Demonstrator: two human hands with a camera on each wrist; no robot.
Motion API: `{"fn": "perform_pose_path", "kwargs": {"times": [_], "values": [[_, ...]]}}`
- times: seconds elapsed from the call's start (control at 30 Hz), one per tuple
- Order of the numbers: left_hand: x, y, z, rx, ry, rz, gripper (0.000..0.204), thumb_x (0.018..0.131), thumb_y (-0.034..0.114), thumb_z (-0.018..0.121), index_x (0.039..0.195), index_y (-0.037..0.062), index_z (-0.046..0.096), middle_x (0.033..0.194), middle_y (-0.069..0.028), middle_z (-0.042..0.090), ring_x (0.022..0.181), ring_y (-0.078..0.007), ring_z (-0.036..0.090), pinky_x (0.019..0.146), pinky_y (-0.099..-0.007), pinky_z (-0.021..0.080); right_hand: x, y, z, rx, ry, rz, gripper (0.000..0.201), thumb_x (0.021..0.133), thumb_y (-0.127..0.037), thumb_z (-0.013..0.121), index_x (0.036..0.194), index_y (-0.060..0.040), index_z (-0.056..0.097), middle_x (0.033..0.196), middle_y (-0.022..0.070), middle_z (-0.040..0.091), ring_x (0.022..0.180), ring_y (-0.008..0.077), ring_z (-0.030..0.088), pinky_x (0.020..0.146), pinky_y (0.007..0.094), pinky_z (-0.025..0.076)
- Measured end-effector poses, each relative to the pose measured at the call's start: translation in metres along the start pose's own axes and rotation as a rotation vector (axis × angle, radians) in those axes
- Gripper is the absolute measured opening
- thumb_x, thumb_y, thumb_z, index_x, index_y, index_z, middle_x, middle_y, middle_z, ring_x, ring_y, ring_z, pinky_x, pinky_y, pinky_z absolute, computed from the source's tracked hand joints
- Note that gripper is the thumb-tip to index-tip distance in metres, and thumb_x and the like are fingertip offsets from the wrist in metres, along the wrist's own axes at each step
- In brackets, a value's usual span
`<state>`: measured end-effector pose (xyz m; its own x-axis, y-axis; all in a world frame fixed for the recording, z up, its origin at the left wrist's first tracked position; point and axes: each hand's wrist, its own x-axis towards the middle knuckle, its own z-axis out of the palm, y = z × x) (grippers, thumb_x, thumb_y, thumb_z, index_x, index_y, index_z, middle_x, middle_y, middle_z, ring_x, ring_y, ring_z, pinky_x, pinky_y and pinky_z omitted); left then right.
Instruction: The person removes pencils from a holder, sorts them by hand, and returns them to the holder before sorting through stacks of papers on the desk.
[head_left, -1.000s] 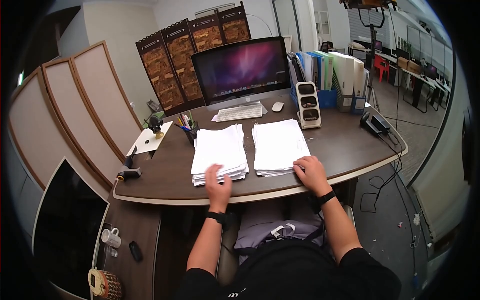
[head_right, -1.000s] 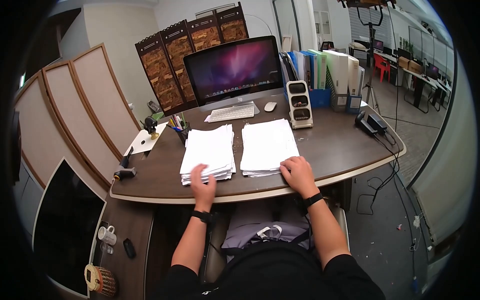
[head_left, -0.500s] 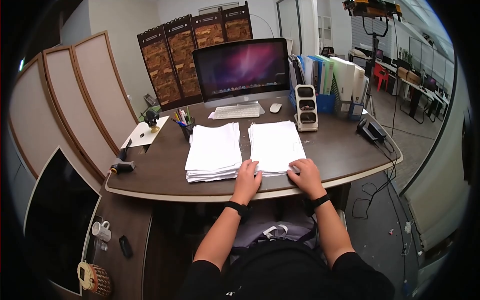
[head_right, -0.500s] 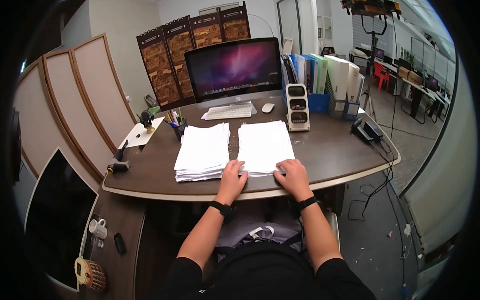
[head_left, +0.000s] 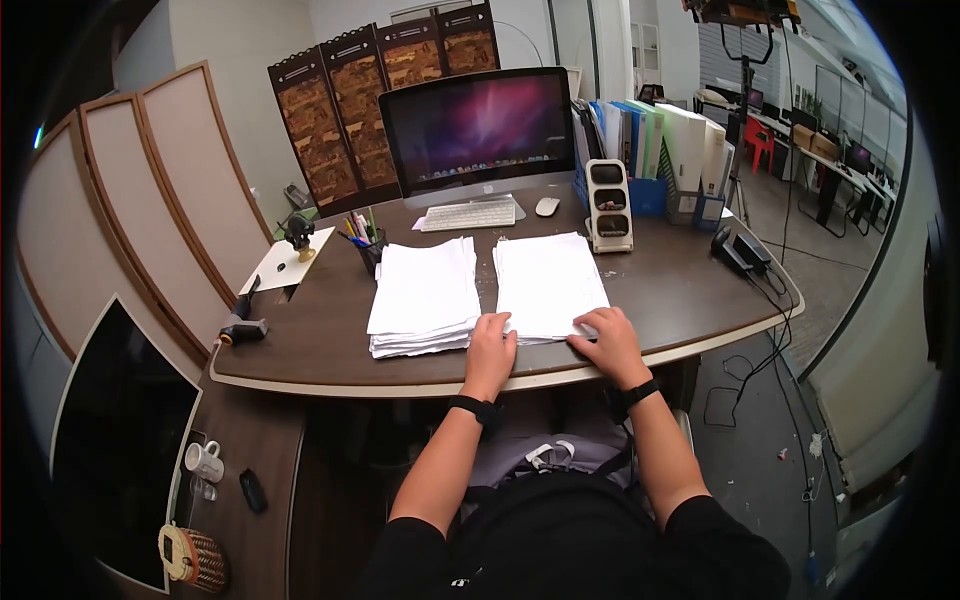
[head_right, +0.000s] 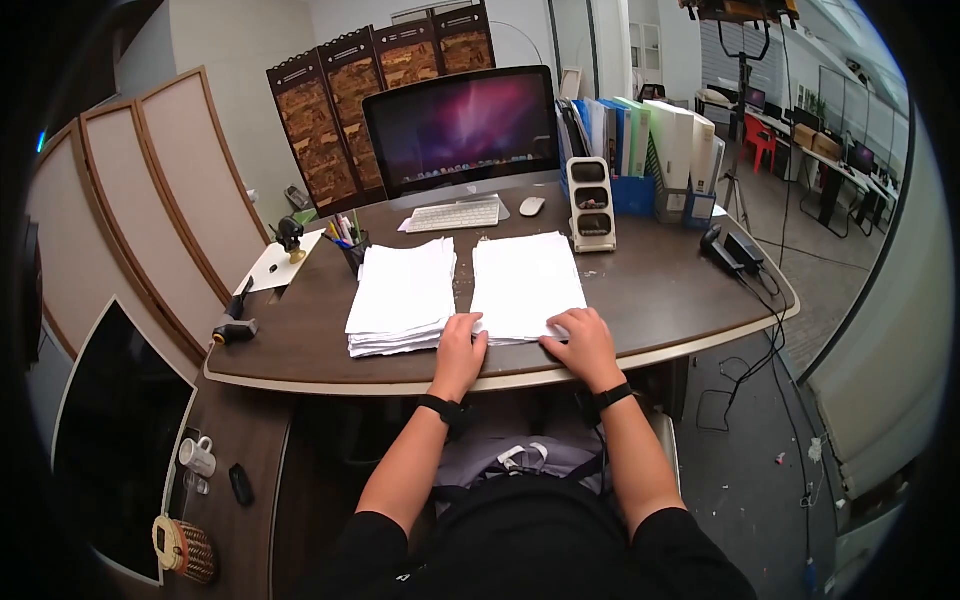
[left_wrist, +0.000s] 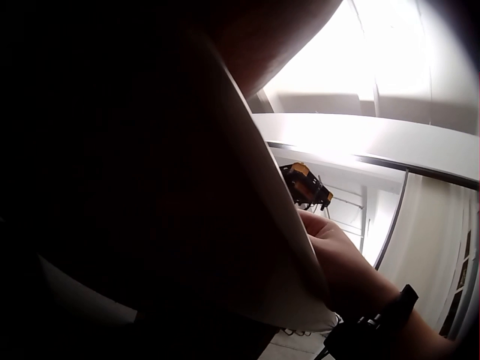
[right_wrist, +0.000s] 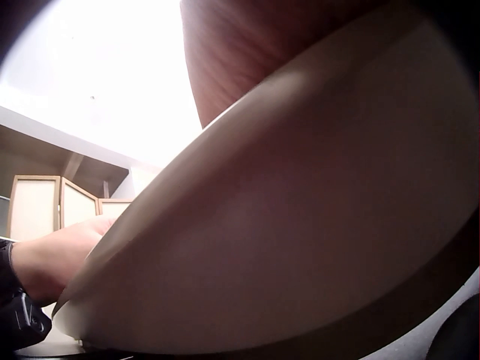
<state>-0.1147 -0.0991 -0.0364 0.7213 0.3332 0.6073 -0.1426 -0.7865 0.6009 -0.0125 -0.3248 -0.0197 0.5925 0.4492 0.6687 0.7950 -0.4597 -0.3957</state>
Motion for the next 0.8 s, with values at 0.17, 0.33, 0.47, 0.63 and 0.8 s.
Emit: {"fn": "perform_pose_path", "kwargs": {"times": [0.17, 0.33, 0.47, 0.63, 0.8], "values": [[0.003, -0.002, 0.001, 0.021, -0.022, -0.006, 0.033, 0.092, 0.009, 0.067, 0.124, 0.0005, 0.065, 0.121, -0.0205, 0.063, 0.113, -0.0401, 0.062, 0.098, -0.0440, 0.051, -0.001, 0.007, 0.005, 0.030, 0.005, 0.008, 0.023, 0.084, -0.031, 0.080, 0.096, -0.0112, 0.078, 0.099, 0.0065, 0.074, 0.100, 0.0294, 0.065, 0.089, 0.0427, 0.052], [0.000, 0.000, -0.001, 0.042, 0.017, 0.015, 0.034, 0.091, 0.004, 0.060, 0.125, 0.0000, 0.064, 0.119, -0.0216, 0.062, 0.111, -0.0414, 0.061, 0.096, -0.0450, 0.051, 0.001, 0.006, 0.003, 0.047, -0.008, 0.007, 0.017, 0.087, -0.028, 0.077, 0.090, -0.0118, 0.079, 0.097, 0.0065, 0.074, 0.099, 0.0299, 0.065, 0.087, 0.0433, 0.052], [0.000, -0.002, 0.000, 0.040, 0.039, 0.027, 0.033, 0.092, 0.003, 0.059, 0.125, -0.0008, 0.064, 0.117, -0.0219, 0.062, 0.108, -0.0413, 0.062, 0.094, -0.0454, 0.052, -0.001, 0.007, 0.004, 0.055, 0.001, -0.016, 0.014, 0.088, -0.025, 0.075, 0.089, -0.0117, 0.079, 0.095, 0.0067, 0.074, 0.097, 0.0306, 0.065, 0.086, 0.0433, 0.052], [0.003, -0.002, 0.002, 0.031, 0.042, 0.001, 0.026, 0.094, 0.003, 0.061, 0.119, -0.0004, 0.065, 0.115, -0.0204, 0.062, 0.103, -0.0397, 0.063, 0.092, -0.0447, 0.052, 0.000, 0.008, 0.004, 0.066, 0.010, -0.029, 0.014, 0.087, -0.023, 0.075, 0.089, -0.0098, 0.078, 0.093, 0.0077, 0.074, 0.096, 0.0311, 0.065, 0.086, 0.0431, 0.052], [0.002, -0.001, 0.001, -0.012, 0.062, 0.007, 0.012, 0.098, 0.006, 0.063, 0.106, -0.0003, 0.069, 0.111, -0.0183, 0.061, 0.102, -0.0373, 0.063, 0.090, -0.0423, 0.052, 0.000, 0.001, -0.001, 0.074, 0.033, -0.049, 0.020, 0.085, -0.025, 0.077, 0.098, -0.0091, 0.077, 0.103, 0.0081, 0.073, 0.104, 0.0306, 0.064, 0.092, 0.0425, 0.052]]}}
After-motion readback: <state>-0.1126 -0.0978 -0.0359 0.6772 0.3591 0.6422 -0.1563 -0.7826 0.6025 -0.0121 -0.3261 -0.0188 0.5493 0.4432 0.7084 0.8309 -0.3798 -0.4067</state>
